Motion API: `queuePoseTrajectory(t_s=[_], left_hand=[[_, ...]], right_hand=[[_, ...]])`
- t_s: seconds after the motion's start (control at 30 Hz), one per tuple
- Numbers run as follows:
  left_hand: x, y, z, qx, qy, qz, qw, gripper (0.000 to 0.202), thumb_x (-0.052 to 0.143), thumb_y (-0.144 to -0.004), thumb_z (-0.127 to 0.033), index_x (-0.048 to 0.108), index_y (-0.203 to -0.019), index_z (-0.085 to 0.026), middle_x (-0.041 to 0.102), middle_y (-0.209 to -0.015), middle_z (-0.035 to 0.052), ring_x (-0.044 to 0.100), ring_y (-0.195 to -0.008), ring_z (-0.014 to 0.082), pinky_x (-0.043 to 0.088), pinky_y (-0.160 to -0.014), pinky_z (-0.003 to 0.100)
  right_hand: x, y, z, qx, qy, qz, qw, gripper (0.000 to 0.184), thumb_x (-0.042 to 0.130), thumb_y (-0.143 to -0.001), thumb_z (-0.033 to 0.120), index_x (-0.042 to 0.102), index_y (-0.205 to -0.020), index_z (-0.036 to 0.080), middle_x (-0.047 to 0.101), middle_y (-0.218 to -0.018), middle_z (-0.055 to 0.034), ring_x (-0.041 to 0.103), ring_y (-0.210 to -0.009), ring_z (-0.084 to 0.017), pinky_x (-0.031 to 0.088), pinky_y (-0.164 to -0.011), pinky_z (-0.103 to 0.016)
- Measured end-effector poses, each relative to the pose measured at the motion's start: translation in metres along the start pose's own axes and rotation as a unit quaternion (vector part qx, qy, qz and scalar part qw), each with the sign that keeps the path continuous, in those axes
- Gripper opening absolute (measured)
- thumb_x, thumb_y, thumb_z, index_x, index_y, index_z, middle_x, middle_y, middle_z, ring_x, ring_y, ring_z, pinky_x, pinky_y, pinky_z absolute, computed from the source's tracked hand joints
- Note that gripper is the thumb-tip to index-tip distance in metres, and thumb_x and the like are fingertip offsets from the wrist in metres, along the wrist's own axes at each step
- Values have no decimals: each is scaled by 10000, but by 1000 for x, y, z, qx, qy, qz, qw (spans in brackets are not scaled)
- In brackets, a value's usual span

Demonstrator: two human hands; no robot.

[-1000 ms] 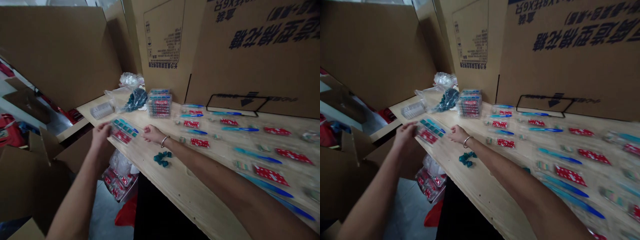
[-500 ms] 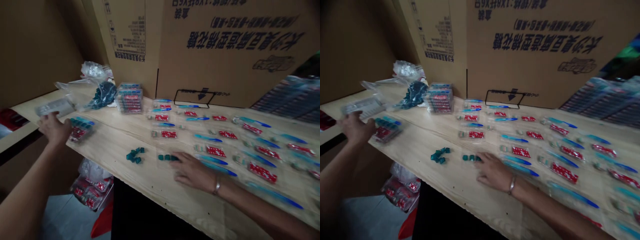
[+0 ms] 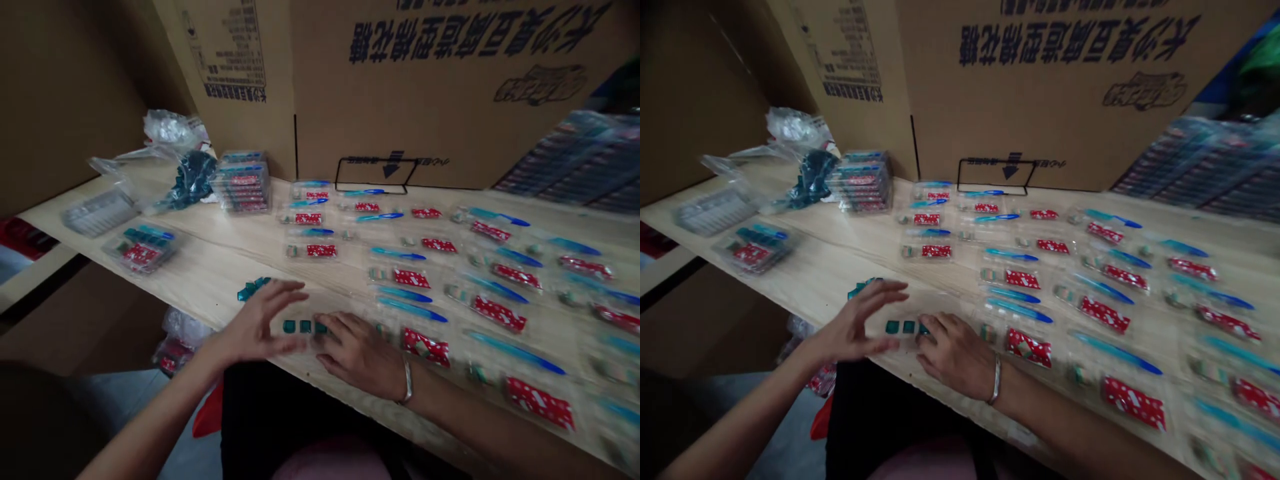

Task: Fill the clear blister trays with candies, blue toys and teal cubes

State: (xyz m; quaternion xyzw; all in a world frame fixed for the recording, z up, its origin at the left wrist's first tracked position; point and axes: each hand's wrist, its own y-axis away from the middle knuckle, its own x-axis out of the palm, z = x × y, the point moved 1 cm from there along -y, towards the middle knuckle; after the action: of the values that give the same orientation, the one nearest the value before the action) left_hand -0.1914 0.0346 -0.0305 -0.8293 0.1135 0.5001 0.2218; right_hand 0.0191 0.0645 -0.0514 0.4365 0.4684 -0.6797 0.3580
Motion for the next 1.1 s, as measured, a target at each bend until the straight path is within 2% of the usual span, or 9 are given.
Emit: queuePoseTrajectory(t_s=[0.1, 0.23, 0.33, 0.47, 0.53, 0.63, 0.8, 0.97, 1.1], left_hand=[[7, 30, -18, 34, -59, -9, 998, 512, 578, -818, -324, 435, -1296, -205, 519, -1307, 140, 481, -1205, 268, 454, -954, 429], [18, 34, -9, 71, -70, -83, 992, 344, 466, -860, -87, 519, -1184, -190, 630, -1155, 123, 561, -1121, 228, 498, -897, 373], [12, 6, 18, -29, 27, -149, 988, 251, 519, -849, -151, 558, -1092, -196, 678, -1010, 86, 639, -935, 184, 532, -792, 316], [-1, -61, 72, -187, 232, -193, 935, 347, 618, -759, -275, 551, -1082, -166, 684, -806, 41, 652, -731, 161, 530, -672, 282], [-3, -93, 100, -249, 180, -161, 938, 354, 629, -724, -253, 577, -1053, -132, 667, -739, 36, 634, -677, 160, 511, -633, 273], [1, -119, 130, -302, 57, -132, 943, 320, 670, -634, -167, 643, -947, -105, 652, -752, 59, 617, -688, 190, 492, -653, 298], [17, -116, 146, -306, 15, -102, 946, 298, 594, -637, -85, 680, -922, -105, 644, -744, 67, 612, -678, 206, 481, -686, 316], [27, -109, 131, -309, -9, -102, 945, 324, 581, -687, -101, 657, -1000, -136, 670, -810, 62, 620, -741, 192, 486, -726, 295], [-11, -71, 135, -326, -44, -161, 930, 387, 657, -697, -200, 606, -1080, -171, 650, -1049, 78, 588, -978, 214, 457, -883, 321]], right_hand=[[-7, -6, -6, -13, 0, -47, 999, 152, 576, -799, 244, 607, -915, 151, 608, -1120, -147, 574, -970, -249, 505, -808, -406], [-13, -13, -22, -59, -8, -64, 996, 179, 544, -799, 205, 602, -955, 140, 589, -1161, -143, 577, -989, -235, 504, -842, -386], [-18, -26, -53, -16, -61, -97, 993, 184, 486, -841, 131, 588, -991, 162, 617, -1050, -100, 593, -946, -187, 516, -799, -330], [-12, -67, -123, 180, -234, -148, 944, 284, 593, -792, 170, 536, -1071, 171, 608, -854, -22, 608, -753, -137, 519, -690, -271], [-1, -89, -156, 247, -258, -145, 922, 309, 619, -763, 148, 540, -1062, 142, 597, -852, -27, 598, -733, -130, 507, -697, -265], [17, -111, -183, 266, -172, -94, 944, 219, 634, -747, 123, 598, -963, 120, 588, -929, -70, 575, -856, -164, 471, -791, -294], [25, -113, -176, 194, -36, 29, 980, 153, 576, -824, 202, 624, -959, 150, 588, -1027, -101, 529, -994, -210, 417, -871, -331], [18, -105, -149, 138, -19, 107, 984, 767, 764, -549, 489, 501, -1184, 149, 511, -1196, -151, 490, -1075, -308, 415, -889, -410], [26, -94, -139, 139, 9, 68, 988, 702, 699, -581, 437, 483, -1182, 147, 525, -1137, -165, 501, -1041, -334, 422, -879, -446]])
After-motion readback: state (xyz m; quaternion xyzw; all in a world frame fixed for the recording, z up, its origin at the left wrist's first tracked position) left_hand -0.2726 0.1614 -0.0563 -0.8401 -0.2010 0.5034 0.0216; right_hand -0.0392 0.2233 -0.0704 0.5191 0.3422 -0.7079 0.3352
